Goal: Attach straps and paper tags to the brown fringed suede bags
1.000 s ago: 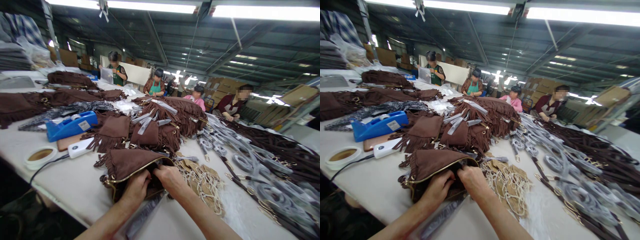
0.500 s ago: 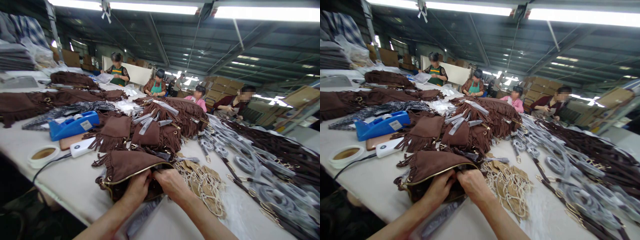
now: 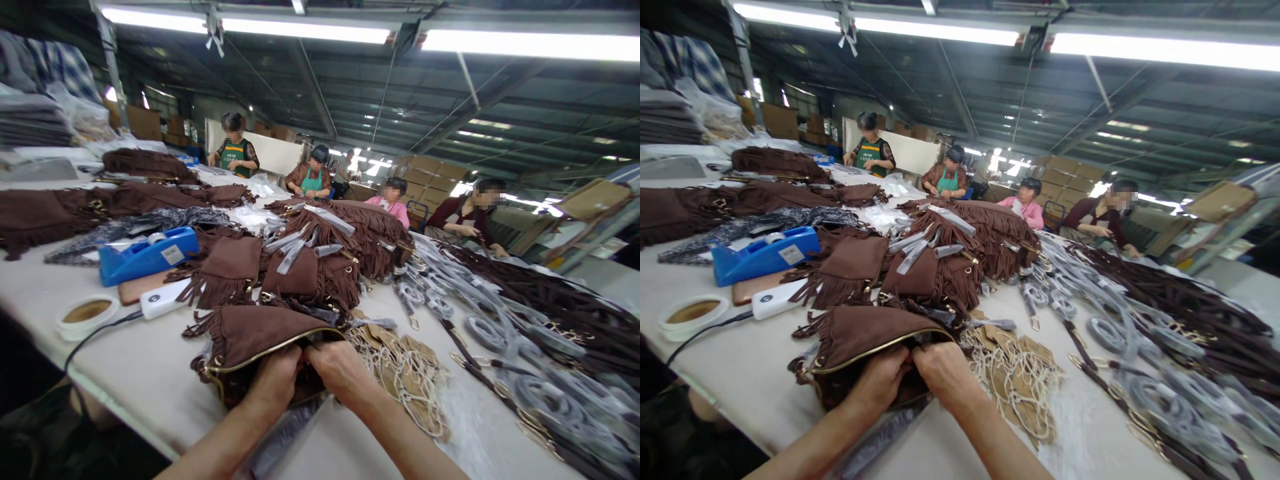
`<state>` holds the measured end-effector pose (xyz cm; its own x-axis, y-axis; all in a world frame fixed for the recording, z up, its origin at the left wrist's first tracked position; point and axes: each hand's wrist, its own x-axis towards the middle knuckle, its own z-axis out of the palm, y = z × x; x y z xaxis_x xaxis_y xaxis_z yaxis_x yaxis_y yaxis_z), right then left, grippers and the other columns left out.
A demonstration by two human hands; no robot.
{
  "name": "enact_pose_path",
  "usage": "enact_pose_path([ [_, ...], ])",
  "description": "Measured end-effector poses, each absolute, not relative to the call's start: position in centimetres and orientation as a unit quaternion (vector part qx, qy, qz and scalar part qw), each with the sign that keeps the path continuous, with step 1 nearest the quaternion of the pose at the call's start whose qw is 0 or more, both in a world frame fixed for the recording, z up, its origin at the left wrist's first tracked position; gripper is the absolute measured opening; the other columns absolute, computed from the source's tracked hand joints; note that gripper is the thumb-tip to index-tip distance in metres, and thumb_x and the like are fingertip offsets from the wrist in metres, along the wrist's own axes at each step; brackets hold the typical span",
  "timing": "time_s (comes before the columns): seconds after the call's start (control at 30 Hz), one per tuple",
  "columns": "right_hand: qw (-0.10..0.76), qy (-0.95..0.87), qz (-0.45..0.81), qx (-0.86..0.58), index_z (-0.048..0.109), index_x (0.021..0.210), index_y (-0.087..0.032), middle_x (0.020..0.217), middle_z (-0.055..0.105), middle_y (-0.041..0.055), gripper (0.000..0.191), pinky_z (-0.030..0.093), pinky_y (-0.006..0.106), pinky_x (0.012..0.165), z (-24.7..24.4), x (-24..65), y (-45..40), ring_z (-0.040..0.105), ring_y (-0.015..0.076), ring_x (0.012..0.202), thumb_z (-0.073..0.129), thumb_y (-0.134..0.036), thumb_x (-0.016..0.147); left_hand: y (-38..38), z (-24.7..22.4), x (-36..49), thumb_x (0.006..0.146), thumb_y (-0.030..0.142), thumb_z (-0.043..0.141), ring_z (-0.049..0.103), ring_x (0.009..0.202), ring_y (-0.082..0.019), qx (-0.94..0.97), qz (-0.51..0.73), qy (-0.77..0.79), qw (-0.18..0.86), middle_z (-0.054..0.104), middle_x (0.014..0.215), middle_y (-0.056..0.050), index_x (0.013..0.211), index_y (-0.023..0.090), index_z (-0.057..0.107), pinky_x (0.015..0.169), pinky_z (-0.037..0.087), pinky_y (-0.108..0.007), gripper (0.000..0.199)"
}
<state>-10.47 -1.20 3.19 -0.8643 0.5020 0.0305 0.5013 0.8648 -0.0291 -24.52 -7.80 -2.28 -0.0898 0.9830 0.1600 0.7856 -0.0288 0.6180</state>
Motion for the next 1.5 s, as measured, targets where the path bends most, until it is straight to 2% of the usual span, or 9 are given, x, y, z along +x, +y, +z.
enact_pose_path([
  [0.13, 0.082, -0.961, 0.08, -0.252, 0.069, 0.099, -0.019, 0.093, 0.075, 0.0053, 0.021, 0.049, 0.023, 0.075, 3.4, -9.9, -1.4, 0.069, 0.0169, 0.086, 0.054, -0.008, 0.089, -8.8, -1.0, -24.8, 0.082, 0.004, 0.035, 0.063, 0.1, -0.034, 0.644, 0.284, 0.701, 0.114, 0.07, 0.101, -0.016, 0.094, 0.017, 0.065, 0.091, 0.043, -0.046, 0.034],
  [0.23, 0.213, -0.884, 0.305, -0.285, 0.066, 0.091, -0.019, 0.077, 0.07, -0.0005, 0.016, 0.046, 0.019, 0.062, 3.7, -9.6, -1.7, 0.061, 0.0097, 0.063, 0.05, -0.015, 0.092, -9.8, 0.4, -25.2, 0.082, 0.004, 0.035, 0.062, 0.092, -0.031, 0.67, 0.291, 0.675, 0.107, 0.068, 0.094, -0.014, 0.092, 0.018, 0.062, 0.086, 0.044, -0.042, 0.032],
  [0.4, 0.289, -0.664, 0.627, -0.287, 0.062, 0.081, -0.017, 0.06, 0.056, -0.0055, 0.023, 0.023, 0.016, 0.041, 3.5, -10.0, -2.6, 0.033, 0.0038, 0.044, 0.064, -0.039, 0.086, -10.9, 1.5, -25.2, 0.09, 0.018, 0.036, 0.054, 0.073, -0.02, 0.68, 0.403, 0.572, 0.22, 0.058, 0.078, -0.004, 0.076, 0.022, 0.047, 0.069, 0.042, -0.029, 0.018],
  [0.6, 0.39, -0.485, 0.749, -0.225, 0.063, 0.082, -0.019, 0.051, 0.048, -0.0101, 0.027, 0.018, 0.014, 0.037, 2.2, -9.9, -4.0, 0.022, 0.0008, 0.037, 0.076, -0.042, 0.079, -11.4, 0.9, -23.6, 0.093, 0.025, 0.039, 0.049, 0.065, -0.015, 0.63, 0.452, 0.481, 0.409, 0.053, 0.075, 0.0, 0.081, 0.02, 0.05, 0.062, 0.041, -0.024, 0.018],
  [0.73, 0.399, -0.461, 0.765, -0.208, 0.066, 0.081, -0.019, 0.054, 0.055, -0.0072, 0.023, 0.024, 0.012, 0.037, 2.6, -9.6, -4.2, 0.032, 0.0008, 0.038, 0.077, -0.039, 0.08, -10.9, 0.5, -22.8, 0.092, 0.024, 0.043, 0.053, 0.084, -0.018, 0.631, 0.481, 0.442, 0.418, 0.058, 0.09, -0.004, 0.087, 0.019, 0.053, 0.08, 0.043, -0.026, 0.012],
  [0.9, 0.463, -0.474, 0.712, -0.233, 0.07, 0.085, -0.019, 0.094, 0.071, 0.0087, 0.033, 0.033, 0.012, 0.037, 3.3, -7.6, -3.7, 0.065, 0.0142, 0.073, 0.07, -0.052, 0.082, -10.3, -0.6, -22.9, 0.093, 0.028, 0.042, 0.051, 0.074, -0.017, 0.598, 0.49, 0.466, 0.43, 0.053, 0.077, -0.001, 0.078, 0.02, 0.048, 0.069, 0.042, -0.025, 0.018],
  [1.1, 0.409, -0.656, 0.529, -0.349, 0.069, 0.079, -0.018, 0.062, 0.061, 0.0002, 0.03, 0.033, 0.016, 0.038, 3.2, -3.9, -4.0, 0.045, 0.0061, 0.043, 0.06, -0.043, 0.092, -10.3, -0.3, -22.8, 0.091, 0.027, 0.043, 0.052, 0.074, -0.017, 0.587, 0.499, 0.46, 0.441, 0.055, 0.078, -0.002, 0.078, 0.02, 0.048, 0.07, 0.042, -0.026, 0.016],
  [1.27, 0.351, -0.823, 0.355, -0.27, 0.073, 0.099, -0.024, 0.098, 0.07, 0.0064, 0.016, 0.051, 0.021, 0.061, 3.6, -4.5, -4.8, 0.064, 0.0138, 0.071, 0.064, -0.02, 0.087, -10.2, -0.1, -22.9, 0.091, 0.028, 0.043, 0.052, 0.073, -0.017, 0.588, 0.5, 0.463, 0.436, 0.054, 0.076, -0.001, 0.078, 0.02, 0.049, 0.07, 0.042, -0.025, 0.017],
  [1.5, 0.385, -0.849, 0.295, -0.207, 0.073, 0.086, -0.024, 0.083, 0.07, 0.004, 0.012, 0.053, 0.021, 0.066, 2.8, -6.3, -4.8, 0.067, 0.0157, 0.076, 0.062, -0.018, 0.09, -10.4, -0.1, -22.7, 0.092, 0.029, 0.042, 0.05, 0.072, -0.017, 0.598, 0.495, 0.475, 0.415, 0.054, 0.075, -0.001, 0.077, 0.02, 0.049, 0.069, 0.04, -0.025, 0.019],
])
